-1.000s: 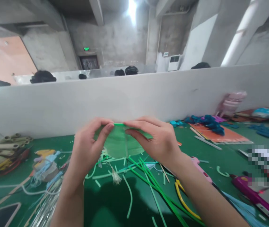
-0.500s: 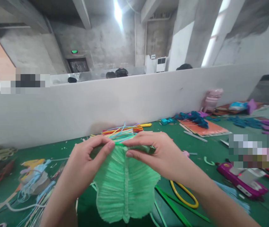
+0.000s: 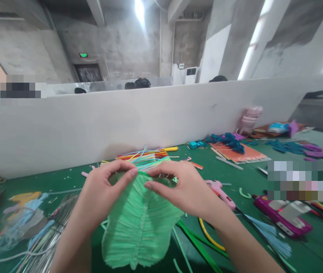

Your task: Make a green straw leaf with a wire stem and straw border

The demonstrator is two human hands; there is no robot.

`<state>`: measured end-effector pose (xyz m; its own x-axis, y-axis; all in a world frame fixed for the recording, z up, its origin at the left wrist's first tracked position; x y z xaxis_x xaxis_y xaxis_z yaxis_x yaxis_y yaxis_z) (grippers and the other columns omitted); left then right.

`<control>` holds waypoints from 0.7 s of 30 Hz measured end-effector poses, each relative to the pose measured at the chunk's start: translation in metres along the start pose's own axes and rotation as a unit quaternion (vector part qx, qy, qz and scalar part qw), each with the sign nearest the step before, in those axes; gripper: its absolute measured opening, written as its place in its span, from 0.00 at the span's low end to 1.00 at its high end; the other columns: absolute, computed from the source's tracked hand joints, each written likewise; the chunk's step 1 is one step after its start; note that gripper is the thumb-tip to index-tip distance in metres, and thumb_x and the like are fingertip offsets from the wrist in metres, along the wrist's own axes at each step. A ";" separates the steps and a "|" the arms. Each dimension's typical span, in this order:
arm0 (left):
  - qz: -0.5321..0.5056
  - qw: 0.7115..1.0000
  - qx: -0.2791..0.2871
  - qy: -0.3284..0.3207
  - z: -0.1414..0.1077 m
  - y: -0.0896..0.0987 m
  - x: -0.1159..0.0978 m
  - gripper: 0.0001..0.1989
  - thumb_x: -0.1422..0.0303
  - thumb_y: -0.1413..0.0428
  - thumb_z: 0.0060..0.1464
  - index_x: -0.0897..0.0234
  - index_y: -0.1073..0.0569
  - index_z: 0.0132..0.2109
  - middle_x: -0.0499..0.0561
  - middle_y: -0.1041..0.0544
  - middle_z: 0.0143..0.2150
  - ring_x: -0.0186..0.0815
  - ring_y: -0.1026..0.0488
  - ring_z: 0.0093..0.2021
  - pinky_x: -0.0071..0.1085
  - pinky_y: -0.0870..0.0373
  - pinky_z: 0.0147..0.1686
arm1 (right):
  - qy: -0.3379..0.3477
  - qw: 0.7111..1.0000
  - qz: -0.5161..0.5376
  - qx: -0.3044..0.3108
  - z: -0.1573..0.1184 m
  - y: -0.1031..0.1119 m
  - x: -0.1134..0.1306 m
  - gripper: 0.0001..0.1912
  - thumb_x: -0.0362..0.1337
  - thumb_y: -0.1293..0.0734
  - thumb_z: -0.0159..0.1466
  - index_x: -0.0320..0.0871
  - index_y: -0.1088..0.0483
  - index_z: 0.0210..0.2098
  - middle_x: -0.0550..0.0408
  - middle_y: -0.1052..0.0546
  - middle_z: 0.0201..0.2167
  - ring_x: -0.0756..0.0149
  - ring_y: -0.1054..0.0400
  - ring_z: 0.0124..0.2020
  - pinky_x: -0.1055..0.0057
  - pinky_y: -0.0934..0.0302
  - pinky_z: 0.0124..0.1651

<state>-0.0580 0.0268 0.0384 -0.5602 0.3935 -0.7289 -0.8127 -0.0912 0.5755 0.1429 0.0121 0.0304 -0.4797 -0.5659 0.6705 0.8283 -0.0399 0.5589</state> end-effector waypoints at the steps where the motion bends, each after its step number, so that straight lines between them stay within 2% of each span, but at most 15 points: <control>1: 0.007 1.000 -0.012 0.002 0.000 -0.001 -0.001 0.14 0.52 0.40 0.55 0.56 0.19 0.38 0.48 0.17 0.37 0.42 0.22 0.40 0.37 0.28 0.44 | -0.017 1.000 0.017 -0.002 0.001 -0.003 -0.003 0.07 0.41 0.29 0.63 0.47 0.20 0.39 0.59 0.17 0.37 0.66 0.24 0.38 0.69 0.34 0.42; 4: 0.015 0.999 -0.033 0.017 0.000 -0.001 0.000 0.15 0.52 0.40 0.54 0.56 0.18 0.39 0.48 0.16 0.38 0.42 0.21 0.40 0.36 0.27 0.39 | -0.040 0.997 0.072 -0.007 0.005 -0.010 -0.012 0.06 0.39 0.30 0.64 0.45 0.20 0.35 0.59 0.17 0.33 0.67 0.25 0.35 0.70 0.35 0.37; 8: -0.025 0.998 -0.008 0.053 0.000 0.004 0.004 0.17 0.51 0.40 0.54 0.56 0.18 0.42 0.50 0.15 0.39 0.41 0.21 0.37 0.33 0.26 0.33 | -0.036 0.994 0.105 -0.016 0.011 -0.010 -0.026 0.06 0.37 0.30 0.62 0.42 0.22 0.31 0.57 0.18 0.30 0.68 0.26 0.33 0.70 0.35 0.37; 12: -0.070 0.993 0.002 0.092 0.001 0.010 0.008 0.19 0.52 0.36 0.50 0.58 0.18 0.44 0.51 0.15 0.38 0.41 0.21 0.36 0.32 0.26 0.33 | -0.048 0.992 0.114 0.002 0.013 -0.007 -0.033 0.06 0.37 0.30 0.61 0.42 0.21 0.32 0.56 0.18 0.31 0.67 0.26 0.34 0.70 0.35 0.37; 15: -0.035 0.996 -0.007 0.081 0.001 0.008 0.008 0.16 0.53 0.36 0.50 0.57 0.18 0.42 0.50 0.16 0.38 0.41 0.21 0.38 0.33 0.27 0.35 | -0.044 0.992 0.115 0.005 0.012 -0.006 -0.032 0.06 0.37 0.30 0.61 0.42 0.22 0.31 0.56 0.19 0.30 0.68 0.27 0.33 0.70 0.35 0.36; 21: 0.061 0.994 -0.072 0.051 0.000 -0.007 0.003 0.17 0.50 0.39 0.52 0.58 0.21 0.37 0.49 0.18 0.34 0.40 0.23 0.36 0.32 0.31 0.32 | -0.064 0.988 0.141 -0.006 0.012 -0.009 -0.029 0.07 0.37 0.30 0.61 0.41 0.26 0.27 0.57 0.23 0.27 0.70 0.32 0.30 0.72 0.39 0.34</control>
<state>-0.0537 0.0287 0.0326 -0.6637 0.2779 -0.6945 -0.7478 -0.2662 0.6082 0.1458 0.0385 0.0114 -0.2612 -0.4478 0.8551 0.9374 0.0939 0.3355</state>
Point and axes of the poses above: each hand's wrist, its own z-axis towards the middle knuckle, its own y-axis out of the back of the hand, x = y × z, the point moved 1 cm from there along z, towards the middle knuckle
